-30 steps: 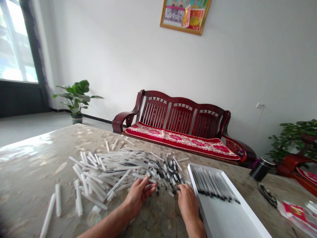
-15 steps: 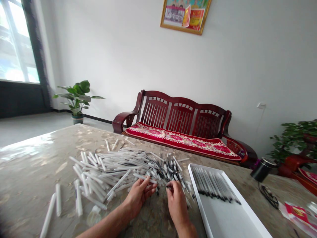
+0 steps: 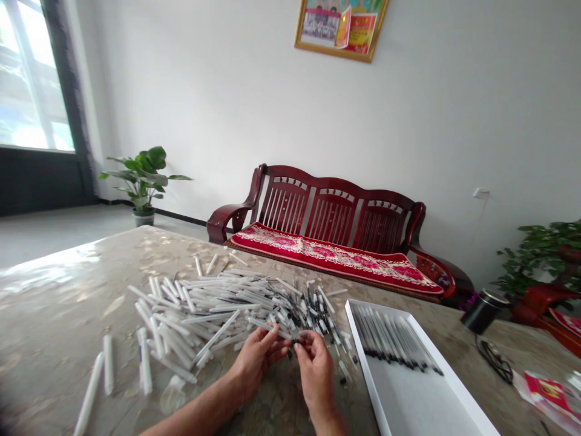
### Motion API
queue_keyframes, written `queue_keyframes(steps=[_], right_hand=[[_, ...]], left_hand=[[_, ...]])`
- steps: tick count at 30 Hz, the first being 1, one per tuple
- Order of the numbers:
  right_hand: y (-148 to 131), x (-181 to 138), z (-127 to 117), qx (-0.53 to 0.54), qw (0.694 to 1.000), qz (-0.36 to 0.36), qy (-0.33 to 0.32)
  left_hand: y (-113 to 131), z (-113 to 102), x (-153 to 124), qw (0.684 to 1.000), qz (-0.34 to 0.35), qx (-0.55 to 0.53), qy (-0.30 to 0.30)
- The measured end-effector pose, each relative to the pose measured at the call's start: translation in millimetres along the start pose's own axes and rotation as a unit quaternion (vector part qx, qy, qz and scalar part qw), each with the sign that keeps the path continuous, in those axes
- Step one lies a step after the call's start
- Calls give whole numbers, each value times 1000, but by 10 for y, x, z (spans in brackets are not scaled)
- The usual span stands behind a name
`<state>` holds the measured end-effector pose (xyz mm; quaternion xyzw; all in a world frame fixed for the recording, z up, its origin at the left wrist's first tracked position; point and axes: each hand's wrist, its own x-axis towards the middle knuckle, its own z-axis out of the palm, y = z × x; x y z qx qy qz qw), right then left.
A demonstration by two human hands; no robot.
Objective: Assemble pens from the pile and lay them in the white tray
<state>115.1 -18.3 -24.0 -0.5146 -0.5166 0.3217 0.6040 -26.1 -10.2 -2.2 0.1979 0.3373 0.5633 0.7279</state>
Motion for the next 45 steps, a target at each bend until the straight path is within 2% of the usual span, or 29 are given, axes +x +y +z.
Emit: queue_keyframes(steps=[8, 35, 45], right_hand=[[21, 6, -4, -11, 999, -12, 31], [51, -12, -5, -71, 996, -51, 32], [-15, -48, -21, -167, 978, -122, 1]], left_hand=[[-22, -18, 14, 1000, 2, 2, 2], [-74, -49, 38, 1000, 13, -1, -17], [-73, -57, 25, 999, 26, 19, -22]])
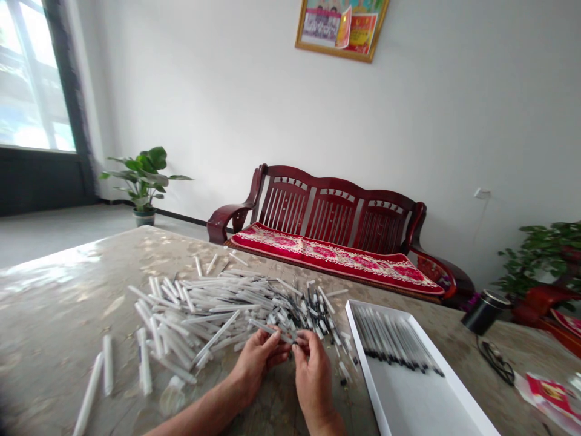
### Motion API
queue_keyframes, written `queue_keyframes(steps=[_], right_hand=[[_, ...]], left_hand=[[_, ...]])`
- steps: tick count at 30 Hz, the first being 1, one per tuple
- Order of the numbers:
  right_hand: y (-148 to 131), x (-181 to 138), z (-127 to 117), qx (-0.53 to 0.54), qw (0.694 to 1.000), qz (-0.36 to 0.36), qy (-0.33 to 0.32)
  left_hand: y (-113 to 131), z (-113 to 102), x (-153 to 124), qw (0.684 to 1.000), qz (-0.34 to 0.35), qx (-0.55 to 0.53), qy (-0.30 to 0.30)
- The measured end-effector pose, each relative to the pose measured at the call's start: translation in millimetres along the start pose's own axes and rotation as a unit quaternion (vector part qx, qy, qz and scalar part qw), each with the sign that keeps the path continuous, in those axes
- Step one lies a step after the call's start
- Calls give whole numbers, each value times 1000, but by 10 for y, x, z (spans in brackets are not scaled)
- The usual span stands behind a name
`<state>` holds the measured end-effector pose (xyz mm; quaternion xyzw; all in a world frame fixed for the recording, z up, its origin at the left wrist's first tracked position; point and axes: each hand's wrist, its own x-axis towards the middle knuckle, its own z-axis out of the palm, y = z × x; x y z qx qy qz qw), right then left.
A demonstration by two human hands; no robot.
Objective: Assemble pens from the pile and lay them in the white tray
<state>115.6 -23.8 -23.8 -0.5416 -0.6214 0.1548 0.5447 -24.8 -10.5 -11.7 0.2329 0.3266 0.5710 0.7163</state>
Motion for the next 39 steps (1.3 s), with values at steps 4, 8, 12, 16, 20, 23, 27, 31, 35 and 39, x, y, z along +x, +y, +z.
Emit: queue_keyframes(steps=[4, 8, 12, 16, 20, 23, 27, 31, 35, 39], right_hand=[[-57, -9, 9, -41, 998, -36, -8], [-14, -13, 48, -44, 998, -28, -26], [17, -16, 54, -15, 999, 11, -50], [-64, -25, 10, 1, 998, 26, -62], [-90, -38, -2, 9, 998, 10, -66], [-32, -45, 16, 28, 996, 35, -72], [8, -43, 11, 40, 995, 52, -79], [-9, -33, -12, 31, 998, 11, -62], [-12, -32, -8, 27, 997, 33, -64], [-35, -32, -15, 24, 996, 46, -71]], left_hand=[[-21, -5, 9, 1000, 11, 15, -8], [-37, -2, 1, 999, 21, 43, -18], [-34, -1, 1, 998, 17, 61, -22], [-25, -6, 14, 998, 6, 62, -7], [-42, -17, 21, 997, 9, 73, -18], [-56, -17, 21, 996, 20, 83, -33], [-38, -4, 14, 995, 18, 92, -18], [-22, 2, 5, 996, 9, 91, -9], [-37, 5, 1, 995, 22, 101, -17], [-18, 15, -6, 995, 23, 96, -10]])
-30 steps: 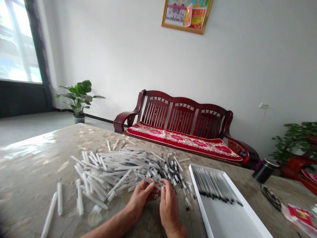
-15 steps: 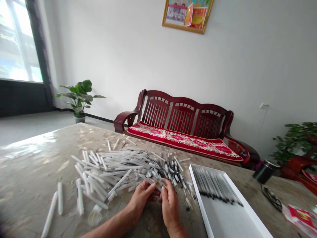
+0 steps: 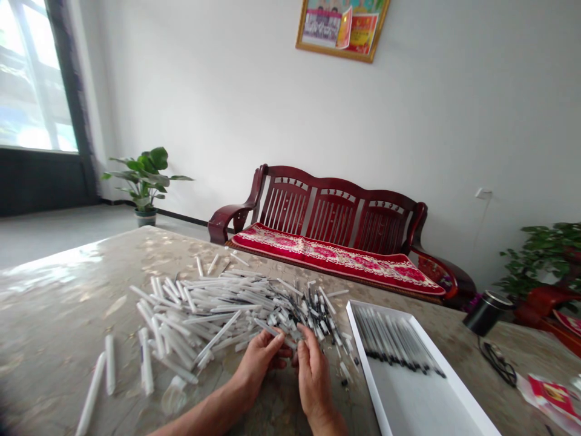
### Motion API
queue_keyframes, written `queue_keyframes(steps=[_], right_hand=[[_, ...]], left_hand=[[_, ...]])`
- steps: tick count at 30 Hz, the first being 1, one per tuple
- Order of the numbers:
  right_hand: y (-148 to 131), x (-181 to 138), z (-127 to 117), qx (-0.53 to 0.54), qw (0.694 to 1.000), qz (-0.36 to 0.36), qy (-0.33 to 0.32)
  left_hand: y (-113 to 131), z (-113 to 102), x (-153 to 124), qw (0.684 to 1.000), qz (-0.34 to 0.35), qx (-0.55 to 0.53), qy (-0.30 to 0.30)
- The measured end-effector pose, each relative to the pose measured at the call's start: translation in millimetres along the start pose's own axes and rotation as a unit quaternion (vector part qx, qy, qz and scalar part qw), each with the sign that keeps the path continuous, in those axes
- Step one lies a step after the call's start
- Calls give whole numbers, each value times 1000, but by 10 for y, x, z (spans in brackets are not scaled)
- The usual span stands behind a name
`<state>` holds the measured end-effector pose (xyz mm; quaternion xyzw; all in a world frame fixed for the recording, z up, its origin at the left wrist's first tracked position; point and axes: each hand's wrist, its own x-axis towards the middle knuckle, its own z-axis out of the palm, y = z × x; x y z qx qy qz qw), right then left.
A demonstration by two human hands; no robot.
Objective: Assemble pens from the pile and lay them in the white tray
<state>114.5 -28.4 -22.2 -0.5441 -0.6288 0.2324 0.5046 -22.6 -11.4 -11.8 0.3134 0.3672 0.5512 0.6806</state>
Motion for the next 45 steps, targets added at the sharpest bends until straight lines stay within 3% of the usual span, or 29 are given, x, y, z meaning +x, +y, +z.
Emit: queue_keyframes(steps=[4, 9, 14, 19, 25, 30, 35, 41, 45], right_hand=[[17, 6, 8, 6, 999, -27, 16], [60, 6, 26, 33, 999, 27, 7], [36, 4, 32, 43, 999, -17, 13], [46, 0, 45, 59, 997, 57, 0], [17, -3, 22, 39, 999, -14, 12], [56, -2, 54, 64, 995, 79, -1], [27, -5, 49, 48, 999, 13, -10], [-12, -30, 118, 161, 978, 131, -3], [-81, -29, 101, 192, 969, 156, -28]], left_hand=[[13, 3, -5, 1000, 1, -6, -7], [-17, 3, 15, 1000, 5, 14, 6], [-18, -4, 16, 1000, 10, 13, -3], [-35, 1, 12, 999, 16, 29, 3], [-41, -4, 1, 999, 22, 25, -1], [-38, 3, -3, 999, 30, 25, -1], [-23, 3, 4, 999, 29, 23, 1], [-8, 4, -21, 996, 70, 36, -32], [-1, -3, -14, 996, 69, 41, -34]])
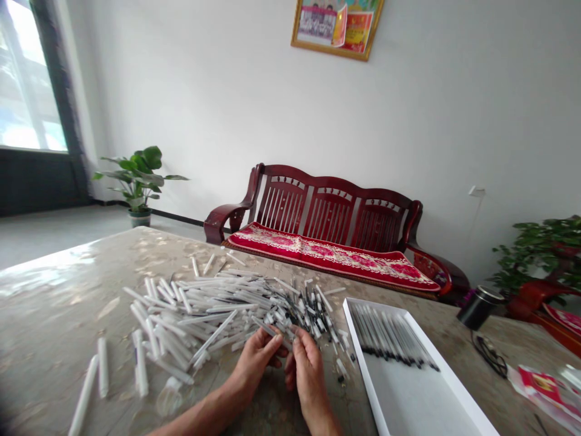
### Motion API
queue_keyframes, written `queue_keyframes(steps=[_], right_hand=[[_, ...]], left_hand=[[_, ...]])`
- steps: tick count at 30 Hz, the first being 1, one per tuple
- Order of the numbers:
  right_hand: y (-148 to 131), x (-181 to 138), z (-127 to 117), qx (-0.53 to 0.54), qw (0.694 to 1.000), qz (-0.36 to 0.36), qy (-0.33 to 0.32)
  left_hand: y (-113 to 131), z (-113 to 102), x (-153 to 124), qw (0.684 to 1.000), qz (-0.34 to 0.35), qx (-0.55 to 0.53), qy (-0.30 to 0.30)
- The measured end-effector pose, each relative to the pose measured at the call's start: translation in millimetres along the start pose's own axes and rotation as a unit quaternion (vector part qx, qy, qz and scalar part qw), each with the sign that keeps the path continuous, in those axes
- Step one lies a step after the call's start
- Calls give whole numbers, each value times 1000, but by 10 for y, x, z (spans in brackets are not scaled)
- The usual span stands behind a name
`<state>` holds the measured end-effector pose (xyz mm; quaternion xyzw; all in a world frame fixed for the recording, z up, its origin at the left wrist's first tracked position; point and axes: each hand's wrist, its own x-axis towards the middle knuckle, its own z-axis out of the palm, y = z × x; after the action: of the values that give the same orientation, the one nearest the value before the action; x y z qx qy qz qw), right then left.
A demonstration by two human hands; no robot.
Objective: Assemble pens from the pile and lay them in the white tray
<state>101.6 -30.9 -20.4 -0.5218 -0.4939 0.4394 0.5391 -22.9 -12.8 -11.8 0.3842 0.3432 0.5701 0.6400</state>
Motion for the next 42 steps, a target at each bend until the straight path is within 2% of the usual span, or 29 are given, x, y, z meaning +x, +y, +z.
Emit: queue_keyframes(steps=[6, 12, 16, 23, 25, 27, 29, 31, 33, 36, 39, 42], right_hand=[[-93, -25, -31, 31, 998, 34, -34], [-139, -41, -19, 53, 997, 48, -33], [-148, -44, -16, 56, 997, 27, -42], [-120, -24, -1, 43, 996, 70, -45], [-115, 24, -61, 3, 998, 47, -40], [-90, 103, -177, -95, 995, -25, 2], [-39, 196, -325, -238, 962, -119, 64], [31, 277, -461, -375, 903, -179, 107], [96, 332, -547, -475, 849, -198, 118], [151, 375, -575, -573, 789, -192, 110], [157, 395, -551, -622, 755, -179, 104], [165, 402, -546, -635, 744, -179, 104]], left_hand=[[-9, -8, 16, 999, 22, 15, -18], [-28, 0, 12, 1000, 2, -1, -2], [-23, -2, 7, 1000, -19, -12, 18], [7, 10, -10, 999, 23, 21, -24], [12, 17, -10, 999, 20, 29, -11], [14, 19, -2, 999, 19, 37, 6], [9, 11, 13, 998, 30, 54, 14], [-8, -10, 35, 995, 49, 87, 13], [-36, -45, 56, 987, 78, 140, 14], [-77, -111, 76, 966, 112, 234, 21], [-84, -162, 80, 947, 111, 302, 11], [-39, -171, 71, 923, 123, 364, 3]])
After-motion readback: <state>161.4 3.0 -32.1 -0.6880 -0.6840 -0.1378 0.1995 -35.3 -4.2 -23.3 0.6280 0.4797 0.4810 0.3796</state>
